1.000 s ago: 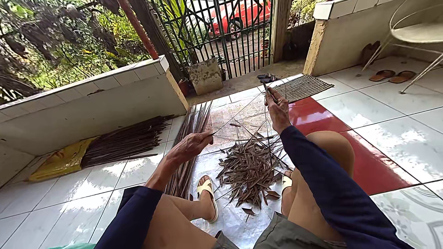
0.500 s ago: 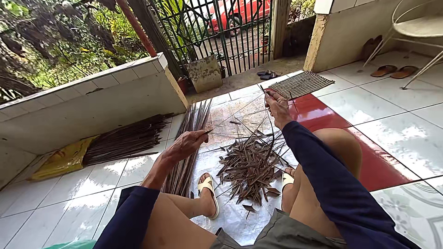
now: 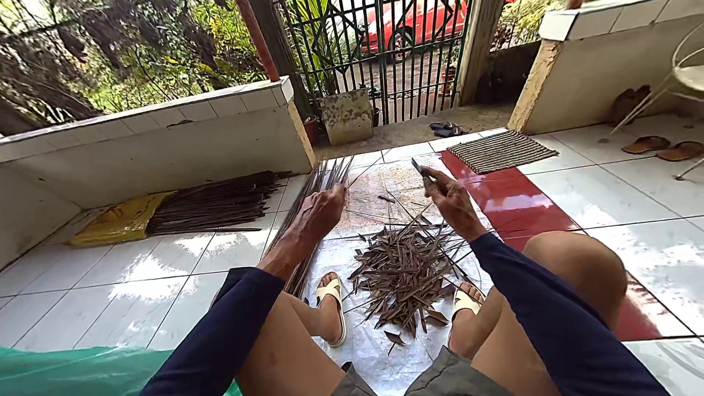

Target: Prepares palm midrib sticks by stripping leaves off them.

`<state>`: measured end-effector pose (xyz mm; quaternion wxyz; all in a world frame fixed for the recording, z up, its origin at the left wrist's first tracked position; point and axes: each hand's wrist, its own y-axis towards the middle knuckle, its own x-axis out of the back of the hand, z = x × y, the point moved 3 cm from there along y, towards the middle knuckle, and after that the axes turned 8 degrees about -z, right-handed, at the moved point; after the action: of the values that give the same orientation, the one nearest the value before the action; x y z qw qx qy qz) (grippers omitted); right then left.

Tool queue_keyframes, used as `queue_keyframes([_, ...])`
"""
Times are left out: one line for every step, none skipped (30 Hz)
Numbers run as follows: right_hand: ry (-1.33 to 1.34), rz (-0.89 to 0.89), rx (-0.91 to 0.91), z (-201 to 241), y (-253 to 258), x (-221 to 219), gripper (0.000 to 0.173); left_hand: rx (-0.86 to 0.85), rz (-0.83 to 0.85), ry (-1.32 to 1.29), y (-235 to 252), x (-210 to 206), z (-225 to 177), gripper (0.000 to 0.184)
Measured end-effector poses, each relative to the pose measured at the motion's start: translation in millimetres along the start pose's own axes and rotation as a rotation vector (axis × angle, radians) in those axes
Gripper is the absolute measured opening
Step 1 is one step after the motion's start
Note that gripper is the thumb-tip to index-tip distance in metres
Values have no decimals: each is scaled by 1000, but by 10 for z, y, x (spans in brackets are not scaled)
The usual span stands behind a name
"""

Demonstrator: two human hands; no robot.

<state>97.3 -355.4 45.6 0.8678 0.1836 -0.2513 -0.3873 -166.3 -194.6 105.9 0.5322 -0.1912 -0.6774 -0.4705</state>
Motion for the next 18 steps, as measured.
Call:
queue_keyframes([41,10,44,160,-60,-70,37,-15,-16,31,28,-24,-86,30])
queue_keyframes([65,27,73,264,-109,-151,37,-34,-34,65,47,-45,-170,28])
queue_keyframes([76,43,94,337,-142,-233,37,-51,-47,95,68,-69,-246,29])
queue_keyframes([81,67,100,394,-166,-310,37,-58,-56,121,92,-86,-319,28])
queue_keyframes([87,82,105,429,-176,-379,37,-63,-69,137,113,-106,-378,28])
queue_keyframes([92,93,105,444,-177,-443,37,-71,-74,145,132,-121,-425,28])
queue_keyframes([97,100,102,452,-177,-495,37,-92,-86,152,147,-136,-458,27])
queue_keyframes([97,99,100,454,-174,-533,37,-116,-104,154,160,-152,-483,28])
queue_keyframes([96,93,98,453,-172,-558,36,-137,-122,150,173,-167,-506,30])
queue_keyframes([92,81,102,449,-169,-572,36,-150,-128,147,184,-176,-527,32])
queue_keyframes([83,72,103,453,-166,-572,37,-154,-123,140,191,-182,-544,31])
queue_keyframes([73,62,101,460,-166,-569,37,-151,-116,125,193,-183,-555,31])
queue_keyframes([64,56,98,469,-168,-561,37,-147,-104,110,192,-178,-560,31])
queue_keyframes([59,48,97,477,-171,-554,37,-143,-94,98,191,-173,-558,31])
queue_keyframes([52,38,102,478,-173,-544,36,-137,-87,86,187,-166,-556,31])
queue_keyframes([44,28,107,474,-174,-528,36,-135,-91,71,181,-164,-548,32])
queue_keyframes([39,23,107,467,-177,-510,37,-137,-89,57,176,-175,-533,32])
queue_keyframes([35,21,104,460,-176,-489,37,-142,-91,43,173,-187,-516,32])
